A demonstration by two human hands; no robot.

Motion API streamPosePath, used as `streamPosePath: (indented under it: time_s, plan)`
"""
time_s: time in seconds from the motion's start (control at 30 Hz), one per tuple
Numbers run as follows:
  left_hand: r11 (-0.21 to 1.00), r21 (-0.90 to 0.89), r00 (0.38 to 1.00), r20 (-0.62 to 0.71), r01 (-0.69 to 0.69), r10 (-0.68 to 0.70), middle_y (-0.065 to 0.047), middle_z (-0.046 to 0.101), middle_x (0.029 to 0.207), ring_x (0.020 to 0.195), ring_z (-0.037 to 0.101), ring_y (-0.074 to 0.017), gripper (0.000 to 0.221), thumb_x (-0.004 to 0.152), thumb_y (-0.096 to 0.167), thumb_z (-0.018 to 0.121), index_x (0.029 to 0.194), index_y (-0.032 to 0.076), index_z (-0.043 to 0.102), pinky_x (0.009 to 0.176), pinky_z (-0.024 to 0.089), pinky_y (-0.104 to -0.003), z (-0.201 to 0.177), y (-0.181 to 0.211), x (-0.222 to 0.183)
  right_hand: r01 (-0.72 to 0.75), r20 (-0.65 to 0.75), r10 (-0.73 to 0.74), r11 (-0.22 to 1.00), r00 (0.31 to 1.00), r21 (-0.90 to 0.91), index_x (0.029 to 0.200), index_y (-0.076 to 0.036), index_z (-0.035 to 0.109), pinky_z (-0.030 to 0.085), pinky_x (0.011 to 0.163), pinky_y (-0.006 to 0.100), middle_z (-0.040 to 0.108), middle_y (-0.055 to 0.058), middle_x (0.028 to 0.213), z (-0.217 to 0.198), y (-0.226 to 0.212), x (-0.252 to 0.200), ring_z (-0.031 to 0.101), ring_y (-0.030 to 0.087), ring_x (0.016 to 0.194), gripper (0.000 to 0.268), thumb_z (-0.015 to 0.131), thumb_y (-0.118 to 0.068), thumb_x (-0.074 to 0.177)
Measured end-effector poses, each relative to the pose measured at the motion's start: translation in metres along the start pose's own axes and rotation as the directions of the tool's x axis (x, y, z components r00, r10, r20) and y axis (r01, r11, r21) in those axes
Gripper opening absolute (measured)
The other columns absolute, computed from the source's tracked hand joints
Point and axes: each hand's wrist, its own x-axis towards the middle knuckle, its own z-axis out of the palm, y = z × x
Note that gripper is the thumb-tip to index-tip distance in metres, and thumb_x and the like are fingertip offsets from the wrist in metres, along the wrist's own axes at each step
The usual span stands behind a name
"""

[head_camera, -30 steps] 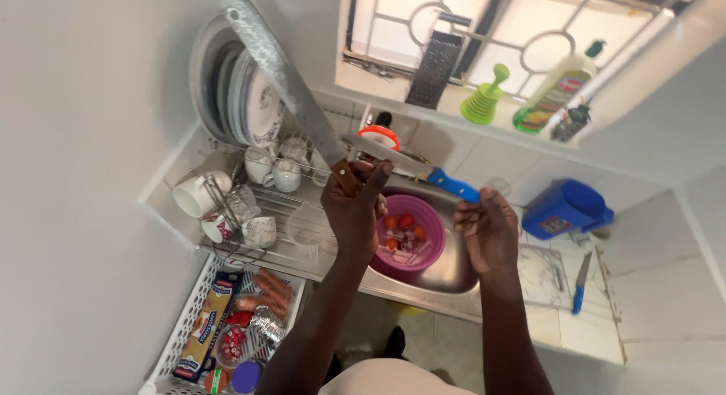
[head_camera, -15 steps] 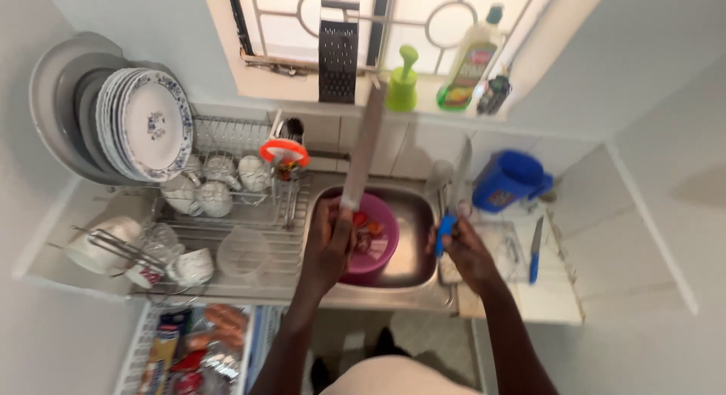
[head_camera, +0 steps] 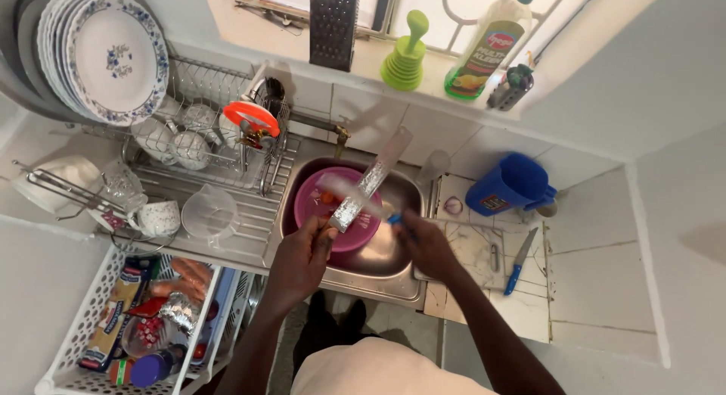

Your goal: Sharpening a knife, cutting vegetables in a bowl, and wrapping food in aluminum foil in a kitchen area.

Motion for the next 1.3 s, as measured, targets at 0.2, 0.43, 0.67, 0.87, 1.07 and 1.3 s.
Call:
streamPosePath:
  time_s: [0.2, 0.43, 0.67, 0.87, 1.07, 1.3]
  plan:
    - [1.0, 0.001, 1.0, -0.029, -0.013, 0.013, -0.015, 0.073, 0.065, 0.055, 0.07, -0.0275, 0.033, 0.117, 0.032, 0.062, 0.103, 0.007, 0.078, 0.054, 0.056, -0.039, -0.01, 0.001, -0.005, -0.116, -0.038, 0.116, 0.993, 0.992, 0.009, 0.101, 0.0, 0.074, 0.055, 0.085, 0.069, 0.077, 0.035, 0.087, -0.004, 0.001, -0.015, 0.072, 0.064, 0.093, 0.013, 0.065, -0.01, 0.102]
    - [0.993, 0.011, 0.993, -0.014, 0.119, -0.119, -0.001, 0.065, 0.066, 0.059, 0.058, -0.0138, 0.033, 0.11, 0.043, 0.064, 0.102, 0.014, 0.077, 0.06, 0.043, -0.034, -0.023, 0.004, -0.02, -0.131, -0.018, 0.13, 0.984, 0.991, -0.117, 0.102, -0.016, 0.063, 0.045, 0.059, 0.042, 0.068, 0.004, 0.078, -0.006, -0.018, -0.013, 0.06, 0.02, 0.064, 0.032, 0.056, -0.045, 0.114]
    - [0.989, 0.053, 0.99, 0.01, 0.141, -0.142, 0.002, 0.065, 0.063, 0.053, 0.051, -0.0111, 0.037, 0.11, 0.046, 0.063, 0.098, 0.015, 0.078, 0.055, 0.039, -0.032, -0.046, 0.003, -0.016, -0.426, 0.128, 0.487, 0.842, 0.864, -0.332, 0.137, -0.037, 0.076, 0.064, 0.075, 0.037, 0.087, 0.0, 0.112, 0.026, 0.034, -0.027, 0.083, 0.018, 0.09, 0.036, 0.052, -0.033, 0.111]
    - [0.951, -0.155, 0.964, 0.034, 0.267, -0.265, -0.002, 0.063, 0.066, 0.049, 0.044, -0.0128, 0.033, 0.111, 0.04, 0.067, 0.099, 0.01, 0.078, 0.05, 0.035, -0.033, -0.062, 0.015, -0.022, -0.263, -0.398, 0.135, 0.922, 0.907, -0.285, 0.103, -0.014, 0.06, 0.044, 0.066, 0.058, 0.068, 0.019, 0.073, -0.048, 0.057, 0.018, 0.07, 0.051, 0.075, 0.033, 0.056, -0.043, 0.118]
    - [0.994, 0.063, 0.995, 0.052, 0.087, -0.09, 0.001, 0.067, 0.066, 0.058, 0.057, -0.0115, 0.031, 0.108, 0.041, 0.065, 0.107, 0.015, 0.081, 0.058, 0.042, -0.032, -0.042, 0.0, -0.011, -0.444, 0.231, 0.39, 0.854, 0.891, 0.271, 0.108, -0.014, 0.073, 0.051, 0.07, 0.031, 0.07, 0.005, 0.092, 0.051, -0.066, -0.006, 0.065, 0.018, 0.081, 0.043, 0.047, -0.049, 0.116]
    - [0.962, 0.115, 0.968, -0.082, 0.247, -0.239, 0.0, 0.061, 0.064, 0.059, 0.052, -0.0134, 0.033, 0.109, 0.045, 0.066, 0.098, 0.016, 0.077, 0.061, 0.04, -0.035, -0.058, -0.041, -0.011, -0.275, -0.47, 0.283, 0.957, 0.836, 0.087, 0.095, -0.018, 0.057, 0.042, 0.065, 0.031, 0.055, -0.003, 0.079, -0.07, 0.006, -0.005, 0.05, 0.009, 0.071, 0.044, 0.05, -0.049, 0.125]
